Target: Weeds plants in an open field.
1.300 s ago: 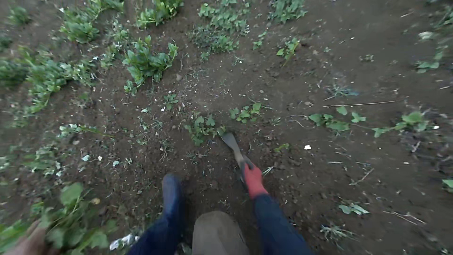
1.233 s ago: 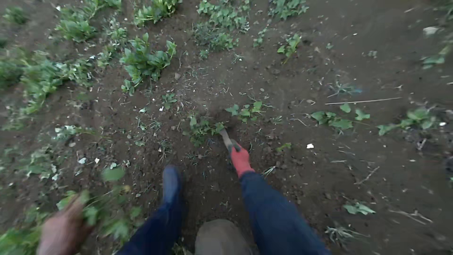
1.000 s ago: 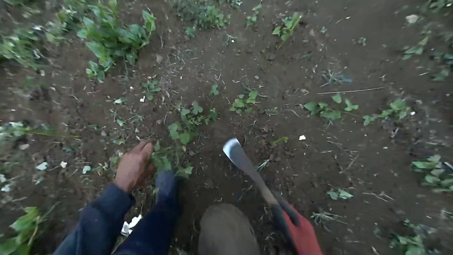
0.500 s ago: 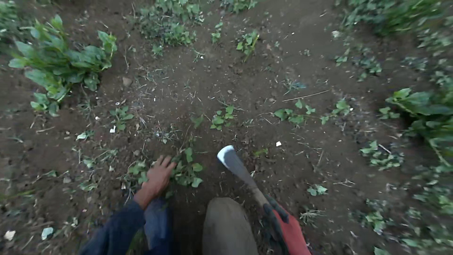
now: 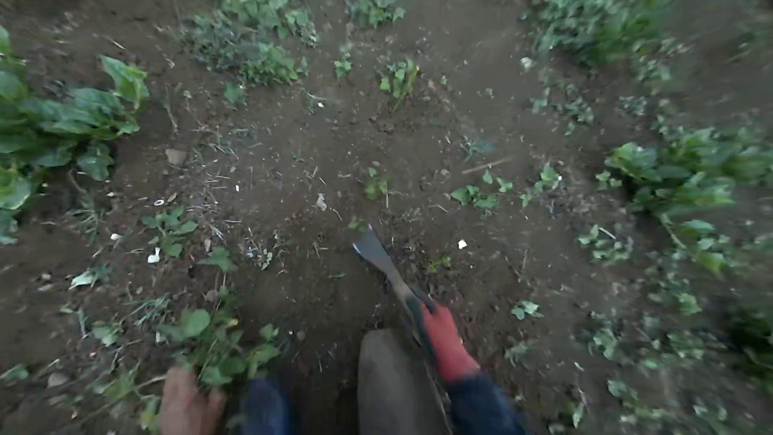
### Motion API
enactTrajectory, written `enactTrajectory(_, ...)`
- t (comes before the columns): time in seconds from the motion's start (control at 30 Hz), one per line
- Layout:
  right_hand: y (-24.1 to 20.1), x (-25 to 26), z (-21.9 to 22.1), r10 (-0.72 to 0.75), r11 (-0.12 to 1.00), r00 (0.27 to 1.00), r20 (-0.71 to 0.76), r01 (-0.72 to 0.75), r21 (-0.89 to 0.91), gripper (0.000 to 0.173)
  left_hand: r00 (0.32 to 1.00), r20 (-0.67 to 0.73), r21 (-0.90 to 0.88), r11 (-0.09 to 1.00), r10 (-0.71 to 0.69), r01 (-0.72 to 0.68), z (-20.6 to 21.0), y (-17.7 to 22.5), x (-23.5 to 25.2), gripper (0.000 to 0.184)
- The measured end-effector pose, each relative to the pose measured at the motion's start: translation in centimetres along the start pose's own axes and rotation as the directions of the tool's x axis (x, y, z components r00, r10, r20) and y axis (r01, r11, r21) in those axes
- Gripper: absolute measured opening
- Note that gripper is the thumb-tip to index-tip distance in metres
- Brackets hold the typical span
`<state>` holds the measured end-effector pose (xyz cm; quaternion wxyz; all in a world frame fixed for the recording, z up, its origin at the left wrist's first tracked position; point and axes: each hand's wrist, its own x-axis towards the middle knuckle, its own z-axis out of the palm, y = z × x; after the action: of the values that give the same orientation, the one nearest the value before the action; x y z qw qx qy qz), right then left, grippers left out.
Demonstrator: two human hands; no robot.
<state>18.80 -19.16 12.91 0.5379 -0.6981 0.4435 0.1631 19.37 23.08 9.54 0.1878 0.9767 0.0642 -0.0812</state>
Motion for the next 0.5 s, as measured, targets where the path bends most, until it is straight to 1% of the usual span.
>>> enactTrajectory(0.03, -0.9, 1.2, 1.5, 0.015, 0.999, 1.0, -0.003, -0.015, 0.052, 0.041, 0.998, -0.026, -0.005, 0.998, 0.059, -0.059, 0.6, 1.3, 1.3, 0.059)
enactTrajectory(0.07, -1.6, 1.5, 2.2, 0.023, 0.992, 1.0, -0.007, -0.022, 0.12, 0.042, 0.995, -0.038, -0.006, 0.996, 0.087, -0.087, 1.3, 2.7, 2.8, 0.057)
enactTrajectory(0.13, -1.2, -1.4, 1.3, 0.055, 0.974, 0.998, -0.011, -0.051, 0.219, 0.043, 0.996, -0.027, 0.016, 0.996, 0.084, -0.084, 2.5, 4.0, 4.3, 0.054)
enactTrajectory(0.2, -0.5, -5.8, 0.0, 0.062, 0.948, 0.997, -0.044, -0.045, 0.314, 0.046, 0.995, 0.002, 0.051, 0.993, 0.102, -0.102, 3.9, 3.4, 6.0, 0.056)
enactTrajectory(0.27, -0.1, -8.4, -1.1, 0.11, 0.914, 0.988, -0.111, -0.057, 0.401, 0.047, 0.991, 0.033, 0.096, 0.987, 0.127, -0.13, 6.4, 2.3, 5.9, 0.056)
enactTrajectory(0.3, -0.1, -8.0, -0.9, 0.137, 0.906, 0.979, -0.149, -0.063, 0.418, 0.046, 0.985, 0.014, 0.127, 0.977, 0.171, -0.171, 7.2, 1.7, 5.7, 0.055)
enactTrajectory(0.33, -0.5, -6.2, -0.2, 0.162, 0.905, 0.968, -0.192, -0.068, 0.42, 0.045, 0.98, -0.013, 0.142, 0.971, 0.197, -0.193, 7.7, 1.5, 5.8, 0.056)
enactTrajectory(0.37, -1.2, -3.6, 0.9, 0.192, 0.903, 0.957, -0.216, -0.086, 0.42, 0.044, 0.977, -0.045, 0.161, 0.967, 0.21, -0.2, 8.0, 1.4, 5.8, 0.055)
enactTrajectory(0.43, -3.0, 0.8, 3.8, 0.24, 0.887, 0.937, -0.254, -0.105, 0.45, 0.043, 0.975, -0.068, 0.178, 0.964, 0.211, -0.196, 8.3, 1.2, 6.0, 0.054)
enactTrajectory(0.47, -3.4, 1.5, 4.7, 0.231, 0.896, 0.93, -0.287, -0.088, 0.436, 0.042, 0.977, -0.057, 0.167, 0.967, 0.206, -0.194, 8.3, 1.3, 6.2, 0.057)
enactTrajectory(0.5, -2.9, 0.9, 4.8, 0.191, 0.923, 0.926, -0.324, -0.057, 0.38, 0.042, 0.98, -0.031, 0.157, 0.969, 0.196, -0.189, 8.2, 1.3, 5.6, 0.058)
